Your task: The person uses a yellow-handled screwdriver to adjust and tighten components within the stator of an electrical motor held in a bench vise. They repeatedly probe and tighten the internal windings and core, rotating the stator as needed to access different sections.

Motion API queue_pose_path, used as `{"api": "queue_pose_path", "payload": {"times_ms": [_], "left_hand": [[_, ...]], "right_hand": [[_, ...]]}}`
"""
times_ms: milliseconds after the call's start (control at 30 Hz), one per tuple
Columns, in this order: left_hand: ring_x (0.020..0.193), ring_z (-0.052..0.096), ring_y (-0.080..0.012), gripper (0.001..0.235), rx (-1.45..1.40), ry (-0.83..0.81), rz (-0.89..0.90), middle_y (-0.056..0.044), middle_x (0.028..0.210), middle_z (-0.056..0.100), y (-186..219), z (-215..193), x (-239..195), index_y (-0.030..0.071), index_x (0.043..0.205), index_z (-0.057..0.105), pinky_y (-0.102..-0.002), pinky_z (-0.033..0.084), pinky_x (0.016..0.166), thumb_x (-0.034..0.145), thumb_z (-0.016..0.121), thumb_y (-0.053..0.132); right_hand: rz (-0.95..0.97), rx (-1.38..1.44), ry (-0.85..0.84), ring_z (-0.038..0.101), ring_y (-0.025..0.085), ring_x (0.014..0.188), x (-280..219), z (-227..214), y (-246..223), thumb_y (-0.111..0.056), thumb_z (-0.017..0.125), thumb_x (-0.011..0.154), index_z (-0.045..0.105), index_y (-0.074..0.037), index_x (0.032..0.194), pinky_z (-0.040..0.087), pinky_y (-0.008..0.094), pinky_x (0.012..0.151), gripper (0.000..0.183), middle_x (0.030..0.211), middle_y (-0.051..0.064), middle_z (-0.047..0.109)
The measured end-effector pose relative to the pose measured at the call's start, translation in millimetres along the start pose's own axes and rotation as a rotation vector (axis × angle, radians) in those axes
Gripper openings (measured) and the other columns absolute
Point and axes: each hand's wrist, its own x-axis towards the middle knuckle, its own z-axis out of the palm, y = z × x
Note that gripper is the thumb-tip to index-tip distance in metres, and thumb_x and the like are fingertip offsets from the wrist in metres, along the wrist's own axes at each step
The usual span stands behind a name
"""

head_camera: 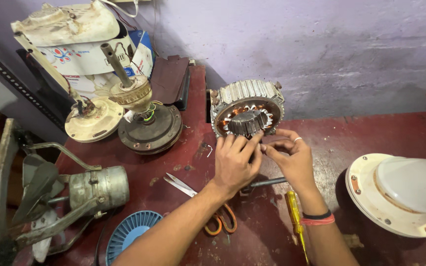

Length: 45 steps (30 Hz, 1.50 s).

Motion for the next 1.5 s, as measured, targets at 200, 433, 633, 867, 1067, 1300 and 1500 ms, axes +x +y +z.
{"api": "queue_pose_path", "payload": {"times_ms": [200, 433, 633, 867, 1067, 1300, 1500], "left_hand": [[0.077, 0.054, -0.0261, 0.020, 0.040, 0.048, -0.001, -0.005, 0.081, 0.057, -4.2, 0.4, -0.7, 0.009, 0.108, 0.073, -0.041, 0.040, 0.072, 0.088, 0.076, 0.012], [0.076, 0.054, -0.0261, 0.021, 0.073, 0.017, 0.011, -0.005, 0.079, 0.058, -5.5, 3.9, -2.8, 0.010, 0.103, 0.076, -0.041, 0.039, 0.070, 0.083, 0.076, 0.012], [0.078, 0.054, -0.0248, 0.024, 0.048, 0.008, 0.008, -0.004, 0.079, 0.057, -4.7, 1.2, -2.8, 0.012, 0.109, 0.078, -0.041, 0.040, 0.073, 0.086, 0.076, 0.013], [0.080, 0.055, -0.0239, 0.028, -0.014, -0.004, 0.003, -0.003, 0.079, 0.057, -9.8, 1.1, -3.7, 0.011, 0.112, 0.078, -0.041, 0.040, 0.076, 0.083, 0.075, 0.012], [0.084, 0.057, -0.0223, 0.024, -0.036, 0.002, -0.001, -0.003, 0.082, 0.059, -13.8, 4.7, -6.1, 0.010, 0.109, 0.077, -0.040, 0.040, 0.079, 0.085, 0.075, 0.011], [0.081, 0.055, -0.0218, 0.025, -0.014, -0.032, 0.001, -0.003, 0.080, 0.057, -17.0, 6.2, -7.2, 0.010, 0.109, 0.078, -0.039, 0.040, 0.078, 0.085, 0.077, 0.012], [0.083, 0.056, -0.0217, 0.025, -0.021, -0.030, -0.009, -0.003, 0.081, 0.057, -16.4, 6.8, -6.7, 0.010, 0.110, 0.078, -0.040, 0.040, 0.079, 0.085, 0.076, 0.013]], "right_hand": [[-0.069, -0.222, 0.147, 0.072, 0.019, 0.092, -6.7, 5.5, -21.4, -0.009, 0.086, 0.081, 0.061, 0.003, 0.125, 0.057, 0.029, 0.080, 0.053, 0.102, 0.015, 0.076], [-0.202, 0.307, -0.205, 0.061, 0.019, 0.123, 41.4, 6.7, -26.9, -0.001, 0.087, 0.067, 0.041, -0.008, 0.147, 0.053, 0.036, 0.108, 0.093, 0.134, 0.008, 0.059], [-0.011, 0.531, -0.422, 0.064, 0.021, 0.118, 72.6, -2.9, 2.9, 0.013, 0.080, 0.073, 0.053, -0.001, 0.137, 0.056, 0.037, 0.102, 0.071, 0.126, 0.010, 0.064], [-0.012, 0.551, -0.446, 0.065, 0.021, 0.116, 79.6, -7.6, 20.7, 0.012, 0.079, 0.072, 0.055, 0.000, 0.135, 0.057, 0.038, 0.098, 0.068, 0.125, 0.010, 0.066], [-0.029, 0.560, -0.553, 0.066, 0.022, 0.115, 84.1, -3.9, 19.1, 0.009, 0.079, 0.076, 0.056, 0.005, 0.135, 0.057, 0.038, 0.101, 0.064, 0.124, 0.013, 0.066], [-0.053, 0.524, -0.578, 0.070, 0.021, 0.100, 86.6, -4.7, 24.3, 0.008, 0.076, 0.077, 0.058, 0.006, 0.129, 0.062, 0.036, 0.085, 0.055, 0.114, 0.014, 0.069], [-0.037, 0.462, -0.631, 0.071, 0.020, 0.096, 91.5, -9.5, 19.1, 0.008, 0.075, 0.077, 0.059, 0.006, 0.130, 0.061, 0.035, 0.084, 0.055, 0.110, 0.014, 0.070]]}}
